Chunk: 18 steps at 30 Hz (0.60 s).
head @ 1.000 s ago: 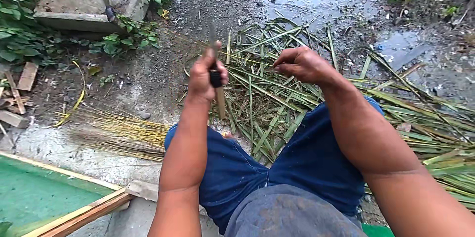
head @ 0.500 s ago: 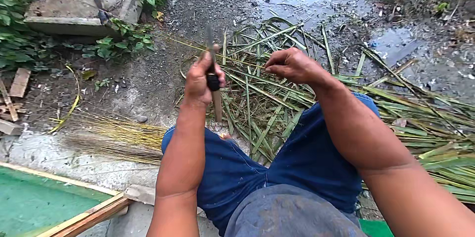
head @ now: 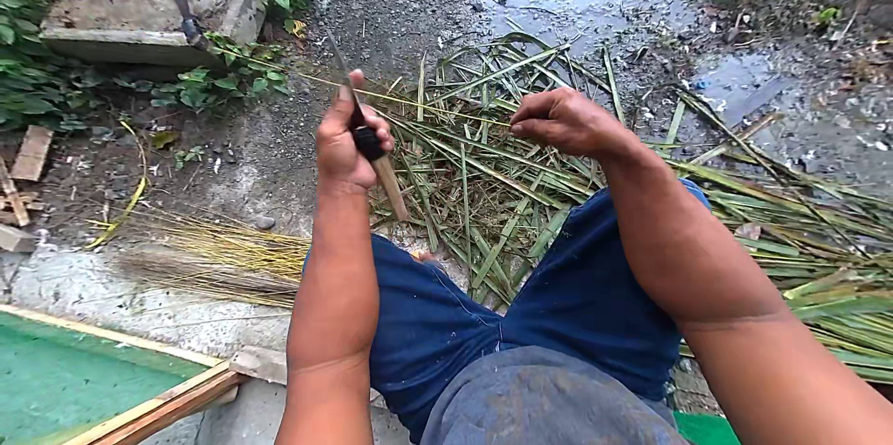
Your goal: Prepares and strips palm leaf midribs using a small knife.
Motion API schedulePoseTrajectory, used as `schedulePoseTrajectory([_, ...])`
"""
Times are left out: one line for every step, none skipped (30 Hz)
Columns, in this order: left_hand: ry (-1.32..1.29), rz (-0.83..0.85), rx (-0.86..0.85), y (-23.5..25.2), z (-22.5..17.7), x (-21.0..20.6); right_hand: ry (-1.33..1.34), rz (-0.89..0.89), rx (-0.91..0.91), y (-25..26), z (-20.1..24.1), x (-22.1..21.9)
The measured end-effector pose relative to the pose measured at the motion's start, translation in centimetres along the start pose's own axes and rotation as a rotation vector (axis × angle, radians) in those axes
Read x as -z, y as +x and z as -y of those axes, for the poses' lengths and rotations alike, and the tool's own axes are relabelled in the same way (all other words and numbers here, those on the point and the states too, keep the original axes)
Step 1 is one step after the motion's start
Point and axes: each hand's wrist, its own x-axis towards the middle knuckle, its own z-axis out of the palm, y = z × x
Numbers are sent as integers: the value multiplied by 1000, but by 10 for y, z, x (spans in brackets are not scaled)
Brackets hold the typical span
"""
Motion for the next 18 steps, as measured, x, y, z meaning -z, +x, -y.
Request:
schedulePoseTrajectory([-19, -24, -13, 0, -1, -1, -2, -6, -9, 0, 0, 0])
schedulePoseTrajectory([-8, -26, 5, -3, 3, -8, -6, -14, -10, 2, 1, -2])
schedulePoseTrajectory([34, 2, 54, -8, 11, -19, -8, -26, -6, 4, 3, -6])
schedulePoseTrajectory([92, 44, 130, -15, 21, -33, -7, -38, -7, 7, 5, -11])
schedulePoseTrajectory([141, 96, 216, -21, 32, -47, -5, -48, -7, 9, 7, -17])
schedulePoseTrajectory([165, 143, 290, -25, 41, -56, -5, -50, -10, 11, 9, -21])
schedulePoseTrajectory([168, 171, 331, -26, 46, -61, -8, -48, -6, 12, 9, -22])
schedulePoseTrajectory([158, 191, 330, -24, 44, -59, -10, -47, 9, 12, 7, -21])
schedulePoseTrajectory([139, 196, 293, -21, 38, -51, -12, -47, 26, 10, 5, -18])
schedulePoseTrajectory([110, 173, 236, -16, 30, -38, -12, -39, 33, 7, 2, -14])
schedulePoseTrajectory([70, 128, 166, -10, 20, -25, -10, -32, 34, 5, 0, -9])
schedulePoseTrajectory([22, 74, 103, -5, 12, -13, -8, -26, 30, 3, -1, -6])
schedulePoseTrajectory([-27, 16, 59, -3, 6, -7, -8, -23, 20, 1, -1, -4])
schedulePoseTrajectory([-52, -21, 38, -3, 3, -5, -14, -18, 4, 2, 0, -4])
schedulePoseTrajectory([-40, -29, 42, -5, 5, -9, -16, -10, -11, 3, 1, -5])
schedulePoseTrajectory([-2, -7, 75, -9, 12, -17, -10, -10, -23, 5, 2, -9])
schedulePoseTrajectory([53, 36, 132, -14, 20, -28, 2, -16, -24, 8, 3, -14])
schedulePoseTrajectory([101, 86, 205, -21, 30, -40, 16, -20, -17, 10, 4, -18])
